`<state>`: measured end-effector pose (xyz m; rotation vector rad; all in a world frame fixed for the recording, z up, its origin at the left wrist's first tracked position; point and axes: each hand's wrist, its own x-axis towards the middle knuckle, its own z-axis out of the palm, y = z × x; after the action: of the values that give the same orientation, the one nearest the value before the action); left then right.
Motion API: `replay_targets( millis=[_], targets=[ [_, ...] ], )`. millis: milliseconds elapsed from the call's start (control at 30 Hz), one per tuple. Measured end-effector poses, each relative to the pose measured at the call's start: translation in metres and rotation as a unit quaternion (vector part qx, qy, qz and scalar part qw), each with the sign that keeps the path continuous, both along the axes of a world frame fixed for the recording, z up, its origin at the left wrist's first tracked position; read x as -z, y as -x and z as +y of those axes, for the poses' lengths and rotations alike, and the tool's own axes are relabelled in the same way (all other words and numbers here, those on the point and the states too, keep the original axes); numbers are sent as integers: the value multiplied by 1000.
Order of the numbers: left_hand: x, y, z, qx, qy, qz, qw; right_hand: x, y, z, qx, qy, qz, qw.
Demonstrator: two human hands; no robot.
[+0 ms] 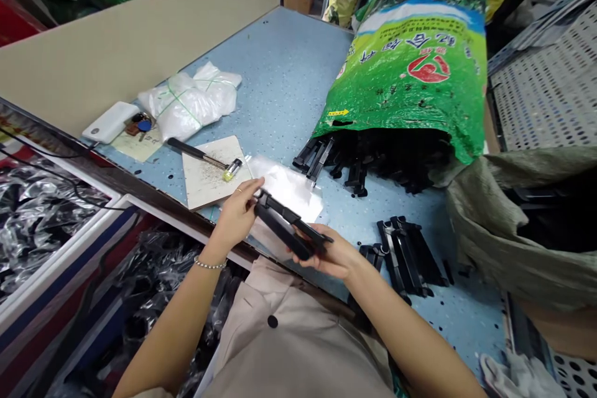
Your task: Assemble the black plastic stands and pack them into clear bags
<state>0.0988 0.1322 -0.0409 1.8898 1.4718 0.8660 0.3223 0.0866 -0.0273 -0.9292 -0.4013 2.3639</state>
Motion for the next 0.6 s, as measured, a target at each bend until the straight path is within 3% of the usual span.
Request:
replay_targets(
  millis=[67, 133, 200, 300, 367, 400, 467, 533, 600],
  targets=[
    [-7, -3, -10, 19, -11, -2, 1000, 11, 6, 0, 19, 30, -3, 999],
    [-14, -10, -26, 82, -30, -6, 996, 20, 10, 4, 56, 16, -40, 998],
    [-19, -22, -44, 171, -31, -19, 985, 24, 12, 6, 96, -62, -130, 985],
    [-28, -39, -65, 233, 5, -23, 972, 16, 11, 1, 113, -248, -293, 916],
    [-40, -42, -75, 227, 25, -17, 973, 4, 9, -8, 60, -341, -317, 883],
    [-48, -39, -79, 225, 32, -13, 974, -2, 7, -14, 27, -362, -296, 883],
    [-67, -24, -86, 230, 64, 3, 971, -14, 1, -26, -46, -356, -213, 909],
    [-80, 2, -94, 233, 143, 35, 961, -25, -12, -36, -99, -321, -164, 927],
    [-73, 32, -101, 223, 253, 75, 938, -33, -34, -45, -134, -305, -233, 914]
  ],
)
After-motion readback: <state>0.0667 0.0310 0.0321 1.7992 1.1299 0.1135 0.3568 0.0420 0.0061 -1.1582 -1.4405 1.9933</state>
